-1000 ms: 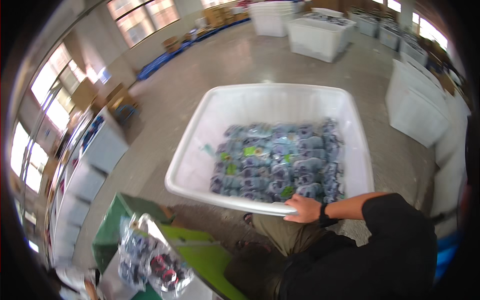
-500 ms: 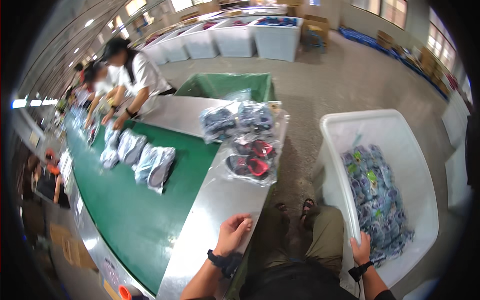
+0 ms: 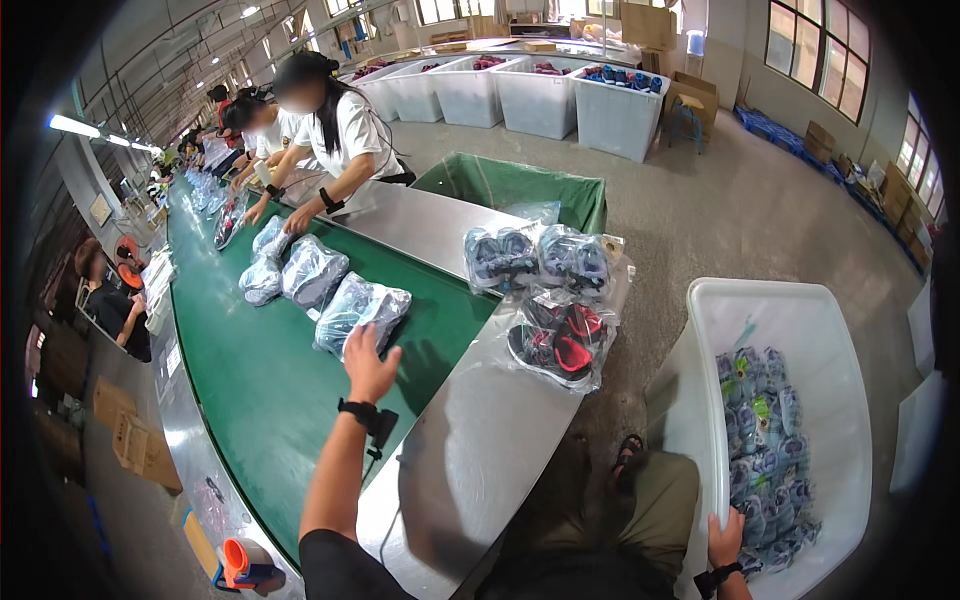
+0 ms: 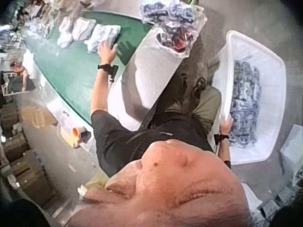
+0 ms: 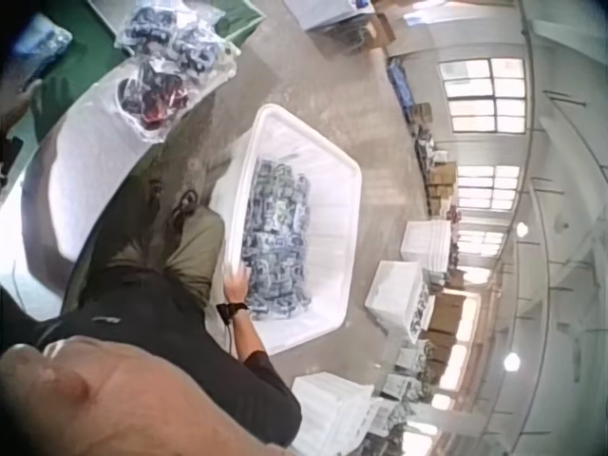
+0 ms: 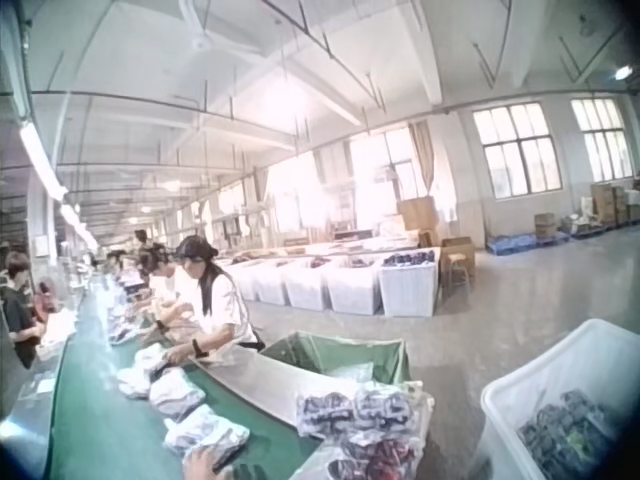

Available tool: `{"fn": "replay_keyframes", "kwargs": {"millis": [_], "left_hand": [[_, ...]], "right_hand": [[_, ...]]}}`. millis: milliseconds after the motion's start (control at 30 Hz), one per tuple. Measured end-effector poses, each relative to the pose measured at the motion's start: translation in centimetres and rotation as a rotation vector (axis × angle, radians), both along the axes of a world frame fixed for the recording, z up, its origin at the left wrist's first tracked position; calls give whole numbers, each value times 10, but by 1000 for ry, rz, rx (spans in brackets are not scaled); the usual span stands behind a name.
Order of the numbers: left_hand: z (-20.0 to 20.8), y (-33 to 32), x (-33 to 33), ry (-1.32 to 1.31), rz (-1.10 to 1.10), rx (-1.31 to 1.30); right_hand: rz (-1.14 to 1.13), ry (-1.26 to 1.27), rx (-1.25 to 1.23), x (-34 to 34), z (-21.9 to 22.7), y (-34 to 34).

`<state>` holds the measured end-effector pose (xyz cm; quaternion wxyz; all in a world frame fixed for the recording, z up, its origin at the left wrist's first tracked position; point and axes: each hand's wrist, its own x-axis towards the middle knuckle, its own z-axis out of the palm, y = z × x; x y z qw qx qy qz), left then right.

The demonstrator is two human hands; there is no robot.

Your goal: The person picks packaged footwear from a conveyor belt and places them into a large white bin. The person handles the items one at a time, alternating between different types of packaged shoes and sandals.

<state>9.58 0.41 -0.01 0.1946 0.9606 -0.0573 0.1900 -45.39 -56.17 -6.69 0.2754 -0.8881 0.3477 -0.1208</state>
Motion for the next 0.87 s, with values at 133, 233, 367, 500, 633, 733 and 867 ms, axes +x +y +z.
{"fn": "replay_keyframes", "kwargs": {"millis": [133, 233, 367, 500, 633, 733, 867], "left_hand": [[-1, 15, 35, 148, 132, 0], [-5, 2, 7, 110, 14, 210], [3, -21, -52, -53, -204, 98], [16, -33, -112, 631, -251, -737], [25, -30, -121, 634, -42, -1655], [29, -22, -106, 500, 89, -1645], [34, -13, -65, -93, 191, -382]], "right_hand": [[1, -33, -18, -2, -2, 1], [19, 4, -56, -4, -2, 0], [9, -46, -140, -2, -4, 3], [-4, -70, -100, -1, -1, 6], [18, -37, -80, -3, 0, 2], [20, -21, -61, -2, 3, 1], [9, -41, -13, 0, 8, 5]]}}
